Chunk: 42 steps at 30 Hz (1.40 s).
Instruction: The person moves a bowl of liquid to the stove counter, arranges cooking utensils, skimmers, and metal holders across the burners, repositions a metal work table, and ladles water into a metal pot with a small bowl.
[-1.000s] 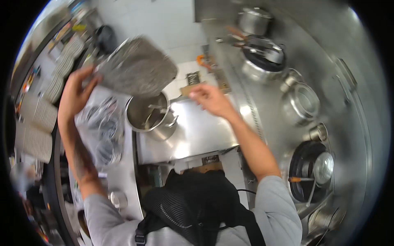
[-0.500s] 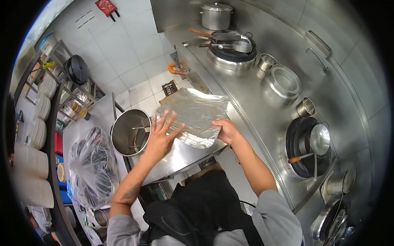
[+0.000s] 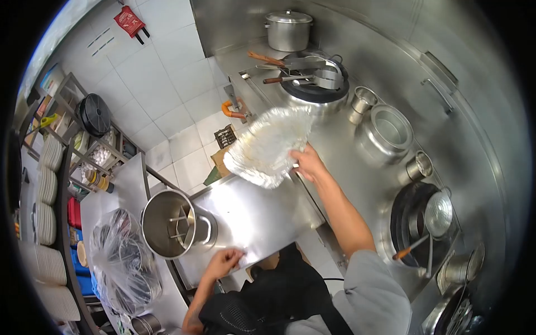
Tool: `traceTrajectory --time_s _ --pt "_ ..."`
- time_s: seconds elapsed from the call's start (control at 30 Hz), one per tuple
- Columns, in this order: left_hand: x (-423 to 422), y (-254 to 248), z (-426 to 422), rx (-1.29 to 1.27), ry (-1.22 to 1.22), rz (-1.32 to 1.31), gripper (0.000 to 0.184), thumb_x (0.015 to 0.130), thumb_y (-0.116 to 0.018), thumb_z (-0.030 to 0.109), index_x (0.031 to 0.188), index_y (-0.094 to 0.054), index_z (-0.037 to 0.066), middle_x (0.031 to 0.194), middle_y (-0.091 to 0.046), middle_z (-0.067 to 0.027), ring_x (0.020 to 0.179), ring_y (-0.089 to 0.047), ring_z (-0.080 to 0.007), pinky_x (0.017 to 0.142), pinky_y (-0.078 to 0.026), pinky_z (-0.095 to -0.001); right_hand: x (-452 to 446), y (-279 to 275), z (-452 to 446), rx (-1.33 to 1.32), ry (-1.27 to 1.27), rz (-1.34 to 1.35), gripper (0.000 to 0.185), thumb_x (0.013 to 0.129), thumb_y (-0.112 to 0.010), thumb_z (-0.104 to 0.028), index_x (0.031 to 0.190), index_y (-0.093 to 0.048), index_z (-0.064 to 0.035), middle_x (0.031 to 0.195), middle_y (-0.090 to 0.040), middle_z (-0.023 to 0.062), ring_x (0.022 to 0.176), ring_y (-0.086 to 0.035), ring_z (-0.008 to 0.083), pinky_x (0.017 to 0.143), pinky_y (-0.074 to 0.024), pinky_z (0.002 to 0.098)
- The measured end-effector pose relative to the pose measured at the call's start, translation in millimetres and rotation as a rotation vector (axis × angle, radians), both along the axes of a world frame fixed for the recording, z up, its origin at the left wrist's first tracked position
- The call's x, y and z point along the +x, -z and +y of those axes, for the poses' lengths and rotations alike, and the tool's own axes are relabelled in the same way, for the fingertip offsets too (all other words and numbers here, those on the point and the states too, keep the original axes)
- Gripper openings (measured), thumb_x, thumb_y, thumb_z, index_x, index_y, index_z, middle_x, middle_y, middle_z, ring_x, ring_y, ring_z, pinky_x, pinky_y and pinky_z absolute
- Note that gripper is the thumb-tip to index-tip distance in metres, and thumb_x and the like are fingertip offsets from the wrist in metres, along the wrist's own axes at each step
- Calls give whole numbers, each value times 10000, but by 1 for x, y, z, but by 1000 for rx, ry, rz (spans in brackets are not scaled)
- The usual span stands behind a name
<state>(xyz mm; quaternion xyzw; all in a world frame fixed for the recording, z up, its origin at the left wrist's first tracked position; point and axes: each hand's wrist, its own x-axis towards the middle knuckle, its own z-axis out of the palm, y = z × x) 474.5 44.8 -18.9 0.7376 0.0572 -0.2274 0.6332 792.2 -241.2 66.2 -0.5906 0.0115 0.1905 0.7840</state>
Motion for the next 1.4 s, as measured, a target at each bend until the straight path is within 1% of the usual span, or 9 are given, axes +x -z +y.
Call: traceTrajectory --time_s 0.1,0.2,0.23,0.33,0.37,0.7,0.93,1.13,1.4 --pt "-43 34 -3 174 -260 173 266 982 -614 230 1005 -697 -22 737 -667 -55 679 -583 -95 626 -485 -289 126 -30 43 209 -21 -64 418 925 -562 -5 1332 -466 -10 1245 -604 163 1092 -637 321 882 -564 529" --pt "-153 165 17 335 -602 259 322 887 -703 322 960 -726 9 786 -709 -180 726 -694 -209 673 -509 -367 264 -93 94 271 -29 -215 443 917 -543 -29 1351 -453 -50 1230 -593 142 1069 -632 338 824 -578 540" --pt "-176 216 40 504 -296 69 329 865 -725 340 959 -731 24 764 -711 -163 707 -702 -258 661 -514 -368 325 -108 112 279 -36 -284 445 914 -557 -56 1346 -449 -35 1244 -586 154 1045 -641 334 810 -586 536" --pt "-239 174 0 640 -446 279 459 953 -571 388 1181 -643 -4 1100 -683 -231 943 -670 -358 783 -511 -475 454 -172 159 331 14 -116 432 959 -578 -186 1336 -479 -1 1305 -532 210 1084 -610 378 807 -585 546" --pt "-236 158 -7 548 -503 381 441 950 -599 380 998 -685 -49 857 -699 -262 809 -683 -327 732 -509 -457 460 -188 164 211 116 -130 472 954 -603 -220 1350 -469 0 1337 -496 215 1124 -581 381 821 -579 545" --pt "-146 103 -39 555 -694 438 373 919 -664 355 969 -697 -13 733 -682 -234 626 -630 -305 638 -489 -437 490 -189 120 48 198 -281 513 909 -680 -229 1331 -489 -9 1284 -483 185 1080 -568 307 849 -561 500" --pt "-117 81 -14 624 -817 358 298 895 -679 256 860 -682 -40 729 -684 -219 682 -705 -247 645 -526 -382 400 -148 144 -55 94 -350 426 940 -645 -266 1280 -527 -37 1099 -618 81 962 -614 195 777 -547 374" --pt "-122 5 80 787 -1361 -281 200 966 -621 161 914 -672 -25 729 -648 -115 645 -579 -156 633 -466 -308 144 -46 238 -467 -691 -484 325 940 -648 -249 1198 -620 -54 964 -694 49 739 -619 94 600 -483 231" --pt "-72 -103 167 837 -1002 -585 151 918 -655 137 932 -706 -5 794 -669 -135 639 -605 -200 611 -467 -313 -114 -18 343 -756 -1134 -1388 376 829 -717 -300 1050 -681 1 934 -708 201 927 -682 344 813 -547 412"
